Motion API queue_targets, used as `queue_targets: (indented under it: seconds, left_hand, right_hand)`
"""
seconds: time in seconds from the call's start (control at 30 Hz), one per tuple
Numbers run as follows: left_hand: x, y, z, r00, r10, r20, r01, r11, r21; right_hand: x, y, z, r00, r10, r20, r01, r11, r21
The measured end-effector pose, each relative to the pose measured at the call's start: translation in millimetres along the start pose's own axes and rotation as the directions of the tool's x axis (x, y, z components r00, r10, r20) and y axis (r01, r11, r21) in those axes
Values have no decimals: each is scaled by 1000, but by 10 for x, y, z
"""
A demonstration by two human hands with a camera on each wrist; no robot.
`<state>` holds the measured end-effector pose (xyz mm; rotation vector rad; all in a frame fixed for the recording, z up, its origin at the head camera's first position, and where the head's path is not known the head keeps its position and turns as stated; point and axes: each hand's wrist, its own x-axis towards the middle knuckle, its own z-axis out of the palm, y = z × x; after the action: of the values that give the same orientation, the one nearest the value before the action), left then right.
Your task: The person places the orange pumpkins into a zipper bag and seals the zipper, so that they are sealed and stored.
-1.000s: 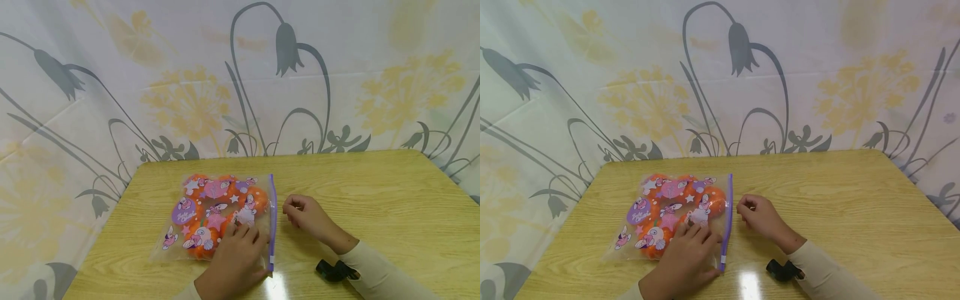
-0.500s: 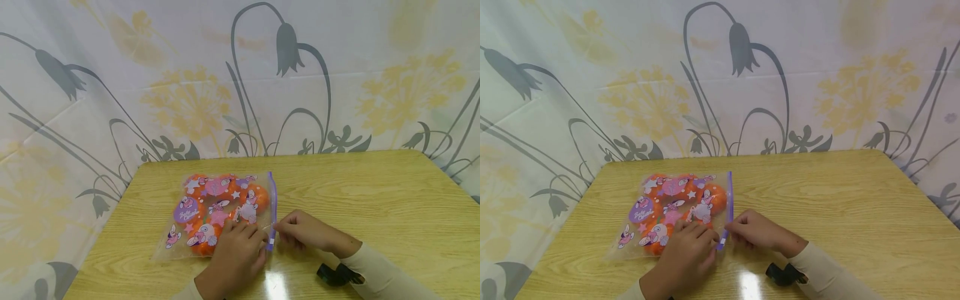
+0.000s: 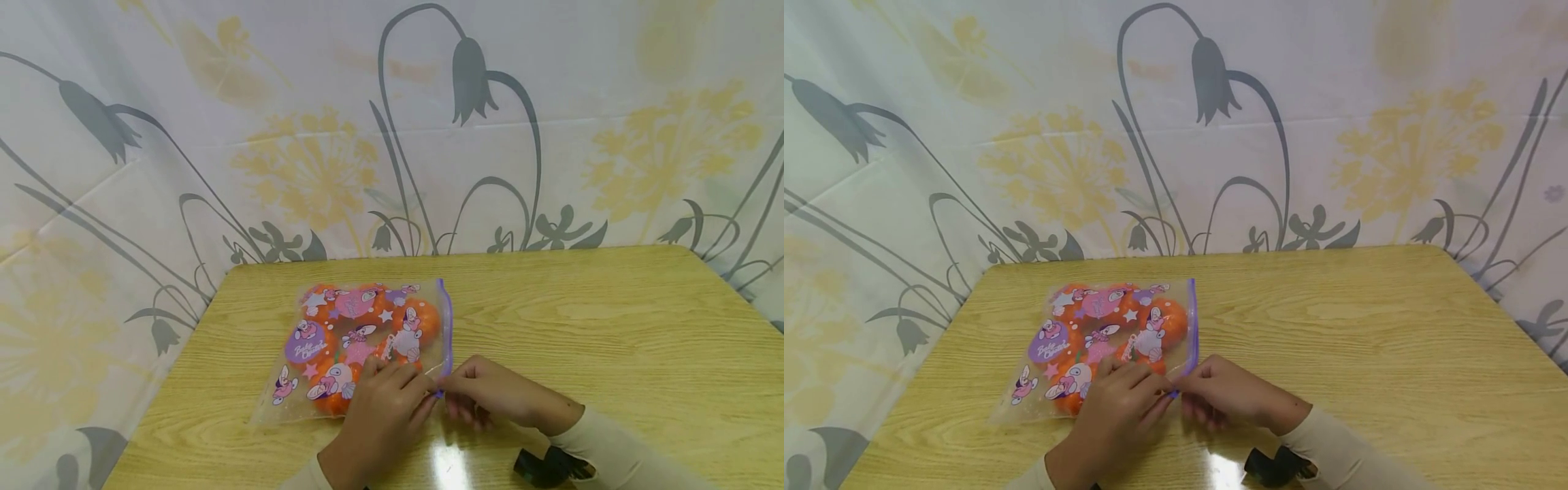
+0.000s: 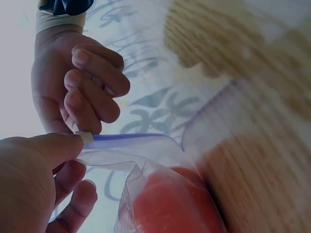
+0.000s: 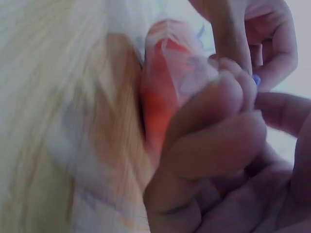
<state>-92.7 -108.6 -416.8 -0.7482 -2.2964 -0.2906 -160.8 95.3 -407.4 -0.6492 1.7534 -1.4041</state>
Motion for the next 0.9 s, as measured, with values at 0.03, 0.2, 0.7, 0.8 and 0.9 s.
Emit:
queue_targets:
  seconds: [0.03, 0.2, 0.7, 0.8, 0.9]
  left_hand:
    - [1, 0, 2, 1000, 1, -4, -1, 1000, -1]
    - [8, 8, -1, 1000, 4, -15, -4, 1000, -4]
    - [24, 4, -5, 999, 32, -33, -32, 999, 15]
    - [23, 8, -7, 999, 31, -20, -31, 999, 17]
    - [20, 6, -4, 999, 46, -28, -45, 999, 30]
  right_hand:
    - [1, 3, 7, 1000, 0, -5, 0, 1000, 13]
    - [10, 13, 43, 999, 14, -43, -11, 997, 82]
    - [33, 66, 186, 986, 72, -154, -22, 952, 305]
    - [41, 69, 218, 979, 83, -185, -21, 949, 314]
    - [50, 68, 248, 974, 86, -210, -14, 947, 322]
